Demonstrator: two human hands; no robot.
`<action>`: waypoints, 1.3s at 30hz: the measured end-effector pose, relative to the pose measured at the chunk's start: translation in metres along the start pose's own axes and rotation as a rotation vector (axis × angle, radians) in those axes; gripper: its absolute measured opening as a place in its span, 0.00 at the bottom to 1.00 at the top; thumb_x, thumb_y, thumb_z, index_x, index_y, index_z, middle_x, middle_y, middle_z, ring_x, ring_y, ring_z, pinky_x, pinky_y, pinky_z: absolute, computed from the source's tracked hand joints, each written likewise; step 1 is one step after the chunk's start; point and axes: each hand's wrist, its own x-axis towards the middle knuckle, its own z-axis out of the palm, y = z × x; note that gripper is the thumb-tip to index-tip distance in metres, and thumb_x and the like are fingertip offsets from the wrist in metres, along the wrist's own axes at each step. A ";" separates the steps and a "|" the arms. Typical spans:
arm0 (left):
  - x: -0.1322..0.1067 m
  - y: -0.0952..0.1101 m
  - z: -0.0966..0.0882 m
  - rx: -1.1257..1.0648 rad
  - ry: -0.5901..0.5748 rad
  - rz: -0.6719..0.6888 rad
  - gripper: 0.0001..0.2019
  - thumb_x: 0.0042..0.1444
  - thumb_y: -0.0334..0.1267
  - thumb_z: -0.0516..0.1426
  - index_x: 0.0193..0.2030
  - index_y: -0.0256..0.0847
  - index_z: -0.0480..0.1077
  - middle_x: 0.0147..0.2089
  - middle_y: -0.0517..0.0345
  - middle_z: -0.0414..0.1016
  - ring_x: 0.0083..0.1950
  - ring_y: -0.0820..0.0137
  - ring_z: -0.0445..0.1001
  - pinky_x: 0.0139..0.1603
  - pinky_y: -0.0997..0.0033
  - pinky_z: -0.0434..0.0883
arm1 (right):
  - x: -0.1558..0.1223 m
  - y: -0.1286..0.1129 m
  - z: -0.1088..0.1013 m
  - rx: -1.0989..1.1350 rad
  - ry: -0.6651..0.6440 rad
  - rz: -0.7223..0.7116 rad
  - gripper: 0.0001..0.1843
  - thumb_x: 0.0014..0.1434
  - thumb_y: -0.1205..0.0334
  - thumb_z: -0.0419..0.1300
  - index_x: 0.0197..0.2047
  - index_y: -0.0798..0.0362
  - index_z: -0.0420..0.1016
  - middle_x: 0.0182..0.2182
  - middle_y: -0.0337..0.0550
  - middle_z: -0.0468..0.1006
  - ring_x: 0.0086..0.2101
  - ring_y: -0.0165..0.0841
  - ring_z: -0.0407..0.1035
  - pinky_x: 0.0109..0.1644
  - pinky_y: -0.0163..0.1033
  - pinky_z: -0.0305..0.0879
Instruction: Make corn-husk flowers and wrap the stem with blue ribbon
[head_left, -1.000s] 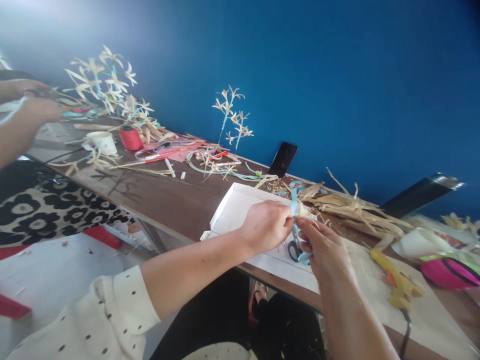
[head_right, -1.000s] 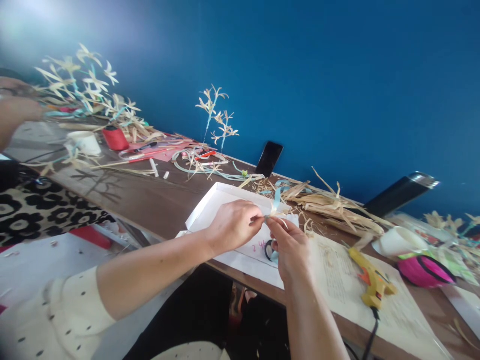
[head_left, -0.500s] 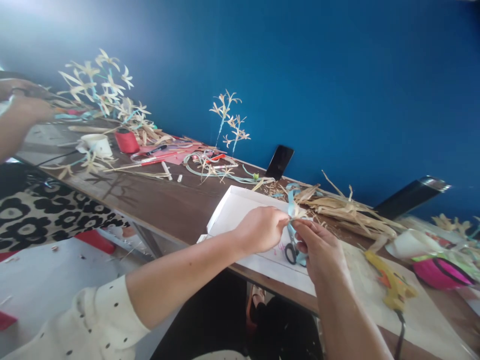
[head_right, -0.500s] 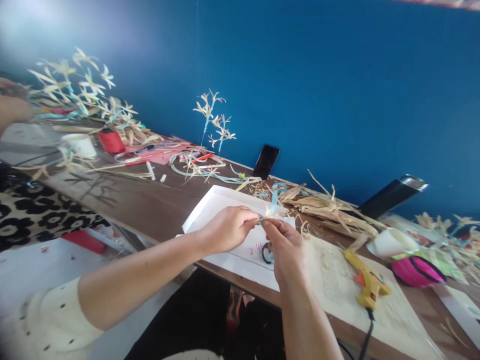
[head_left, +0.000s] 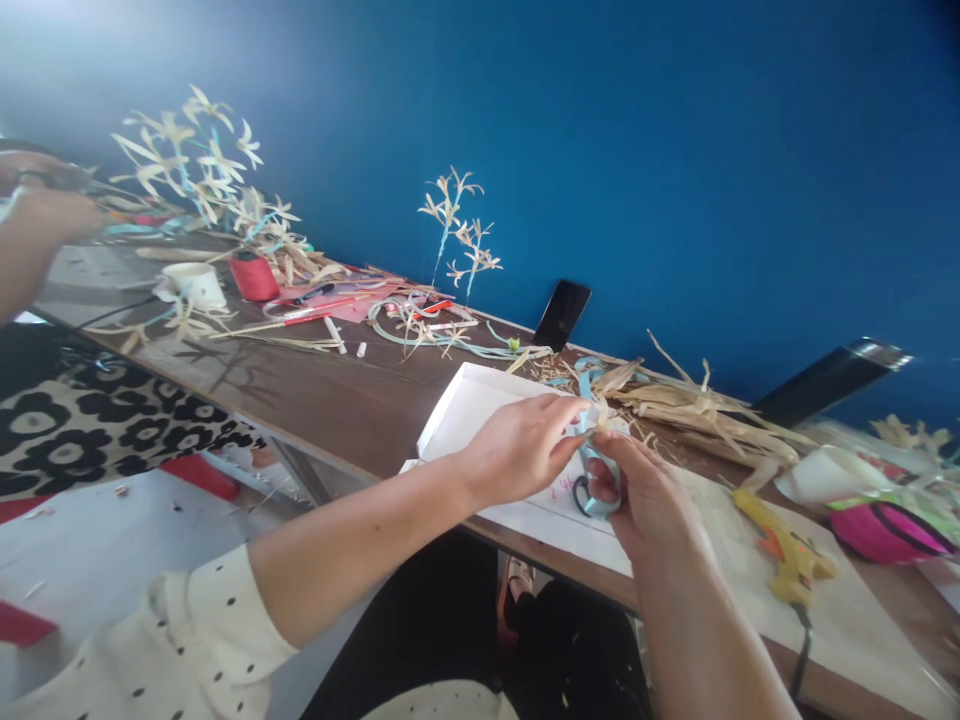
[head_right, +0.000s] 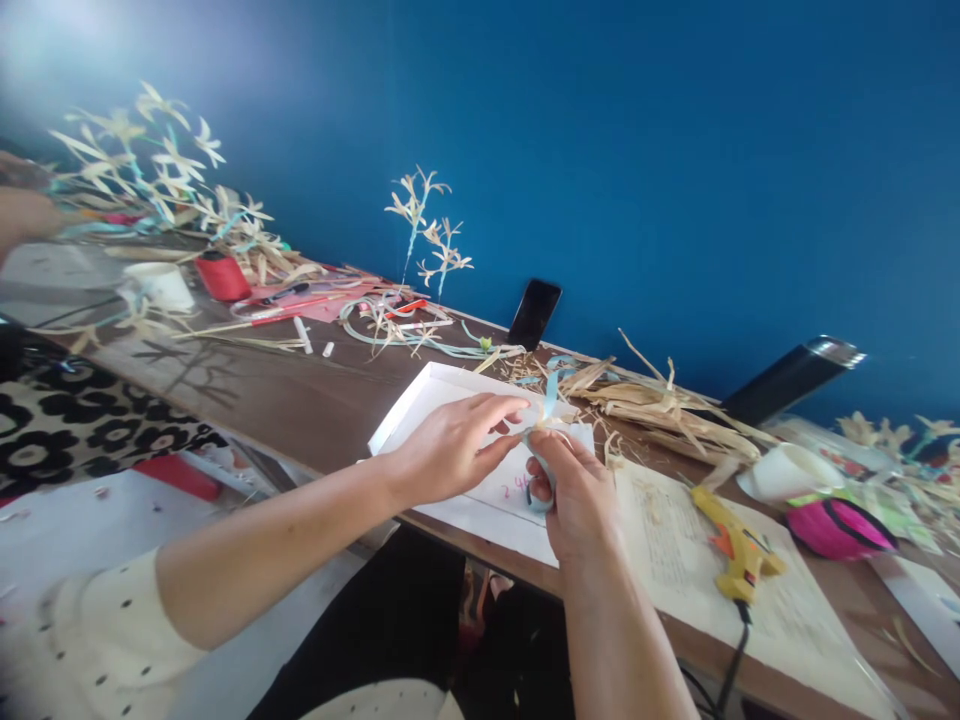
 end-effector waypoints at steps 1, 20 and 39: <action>-0.001 0.000 0.000 0.009 -0.003 0.003 0.18 0.60 0.36 0.50 0.56 0.37 0.59 0.52 0.47 0.71 0.47 0.64 0.73 0.45 0.63 0.72 | 0.000 0.000 0.000 0.001 0.006 -0.002 0.11 0.42 0.61 0.70 0.28 0.56 0.74 0.25 0.36 0.65 0.21 0.22 0.58 0.15 0.25 0.48; 0.014 0.000 -0.004 -0.621 -0.304 -0.605 0.12 0.56 0.42 0.55 0.36 0.33 0.73 0.35 0.49 0.78 0.31 0.73 0.75 0.31 0.73 0.72 | -0.003 -0.001 -0.006 -0.011 -0.054 0.003 0.14 0.41 0.59 0.70 0.30 0.54 0.73 0.23 0.34 0.65 0.19 0.22 0.56 0.15 0.27 0.44; 0.002 0.019 0.001 -0.290 -0.129 -0.327 0.13 0.59 0.40 0.51 0.32 0.40 0.75 0.30 0.59 0.77 0.31 0.72 0.72 0.32 0.75 0.65 | -0.015 -0.001 -0.010 -0.045 -0.112 -0.020 0.14 0.47 0.59 0.65 0.38 0.54 0.77 0.28 0.41 0.74 0.25 0.30 0.65 0.24 0.34 0.61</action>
